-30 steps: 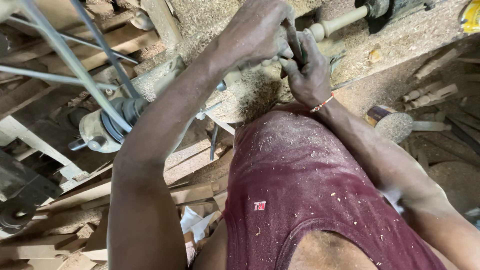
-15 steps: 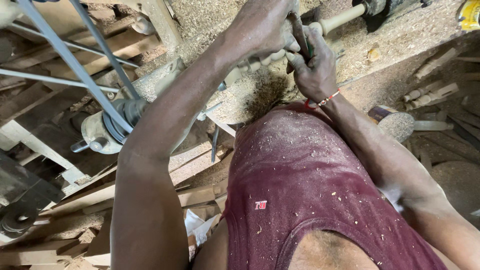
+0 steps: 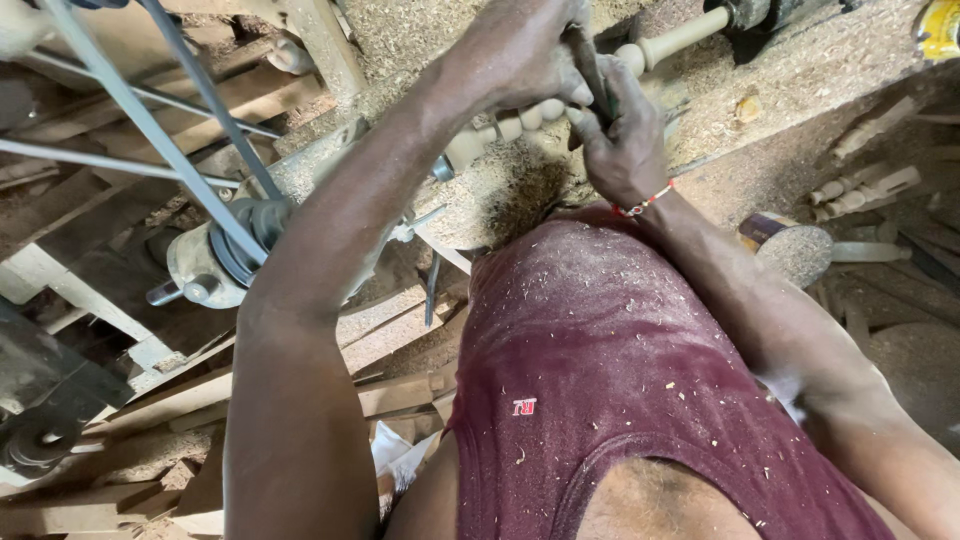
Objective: The person sands a wooden furniture leg by hand using a piece of sandpaper while the leg is mounted in a rotating lathe.
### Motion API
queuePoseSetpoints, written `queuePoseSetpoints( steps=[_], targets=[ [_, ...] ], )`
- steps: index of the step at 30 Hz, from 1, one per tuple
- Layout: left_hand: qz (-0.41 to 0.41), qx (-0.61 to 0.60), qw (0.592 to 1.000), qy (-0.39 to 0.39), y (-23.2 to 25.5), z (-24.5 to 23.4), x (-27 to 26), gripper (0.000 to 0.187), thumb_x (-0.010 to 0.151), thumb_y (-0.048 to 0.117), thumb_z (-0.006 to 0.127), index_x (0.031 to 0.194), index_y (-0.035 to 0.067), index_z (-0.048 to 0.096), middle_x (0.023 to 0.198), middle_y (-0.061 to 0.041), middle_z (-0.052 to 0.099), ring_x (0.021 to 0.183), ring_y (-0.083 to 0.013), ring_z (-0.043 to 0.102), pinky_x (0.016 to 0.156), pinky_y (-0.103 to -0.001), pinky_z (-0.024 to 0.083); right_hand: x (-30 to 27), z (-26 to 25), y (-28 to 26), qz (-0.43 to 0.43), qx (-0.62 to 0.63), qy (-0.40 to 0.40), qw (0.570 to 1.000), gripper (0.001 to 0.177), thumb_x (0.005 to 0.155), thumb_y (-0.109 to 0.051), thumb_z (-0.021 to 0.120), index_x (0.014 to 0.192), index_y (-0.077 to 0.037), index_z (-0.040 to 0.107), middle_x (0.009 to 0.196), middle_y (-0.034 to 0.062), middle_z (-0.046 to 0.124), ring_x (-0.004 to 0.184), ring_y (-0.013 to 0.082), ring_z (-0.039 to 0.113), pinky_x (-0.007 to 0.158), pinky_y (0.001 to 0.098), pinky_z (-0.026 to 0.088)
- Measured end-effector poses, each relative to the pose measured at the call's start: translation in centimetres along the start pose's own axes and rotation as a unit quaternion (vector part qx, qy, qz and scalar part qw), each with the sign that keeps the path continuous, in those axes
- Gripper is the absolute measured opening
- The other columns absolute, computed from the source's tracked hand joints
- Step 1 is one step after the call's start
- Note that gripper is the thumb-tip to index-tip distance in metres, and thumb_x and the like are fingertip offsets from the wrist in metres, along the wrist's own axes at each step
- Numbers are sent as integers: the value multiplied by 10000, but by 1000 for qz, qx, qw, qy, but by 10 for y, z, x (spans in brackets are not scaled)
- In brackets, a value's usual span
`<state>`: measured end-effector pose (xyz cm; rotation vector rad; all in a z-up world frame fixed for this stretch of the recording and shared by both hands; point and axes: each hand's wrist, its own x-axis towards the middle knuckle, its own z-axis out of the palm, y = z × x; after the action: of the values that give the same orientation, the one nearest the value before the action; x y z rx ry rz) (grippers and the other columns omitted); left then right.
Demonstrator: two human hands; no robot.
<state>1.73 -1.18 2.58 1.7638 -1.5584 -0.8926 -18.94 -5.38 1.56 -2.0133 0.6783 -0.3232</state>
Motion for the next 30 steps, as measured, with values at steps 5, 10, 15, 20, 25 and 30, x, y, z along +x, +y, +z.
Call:
queuePoseSetpoints(
  steps=[5,10,15,20,25,30],
  targets=[
    [-38,15,999,-29,-2,-5,-10,357,629,200,963,852,33,740,630,-78,651,593,-182,663,486,-354,513,-3,5,-5,-7,5,-17,1000,450,1054,-15,603,1482,25,472,899,118,751,737,158,743,635,303,629],
    [-6,34,999,-22,-8,-6,-12,348,619,169,957,865,44,745,651,-84,669,608,-207,675,494,-364,513,-3,10,-9,-63,-25,-1,998,440,1047,-26,654,1450,24,485,964,135,756,754,189,745,659,323,632],
    [63,31,998,-5,-23,-4,-11,391,609,215,1007,835,42,738,673,-65,658,604,-190,643,502,-362,492,-4,16,-11,-27,-45,-8,999,401,1045,-28,663,1407,30,502,829,124,719,653,211,706,571,334,589],
    [29,26,999,-23,-42,12,-4,379,663,270,989,750,98,662,647,-6,598,568,-143,583,464,-327,462,-5,15,-20,-69,-17,-5,997,375,1069,1,644,1407,34,484,890,115,723,733,203,730,616,348,586],
    [60,47,997,-13,-67,31,11,395,736,287,969,767,131,607,741,2,518,674,-154,528,589,-343,487,-13,15,-13,-108,-37,8,993,275,1114,12,657,1339,38,500,941,141,696,805,218,716,675,355,588],
    [44,65,997,-26,-75,41,20,503,644,306,1003,838,131,573,861,-24,509,798,-174,496,707,-347,484,-4,17,7,-132,-100,-4,986,263,1158,-68,656,1341,8,483,862,114,660,665,174,639,616,307,576]
  ],
)
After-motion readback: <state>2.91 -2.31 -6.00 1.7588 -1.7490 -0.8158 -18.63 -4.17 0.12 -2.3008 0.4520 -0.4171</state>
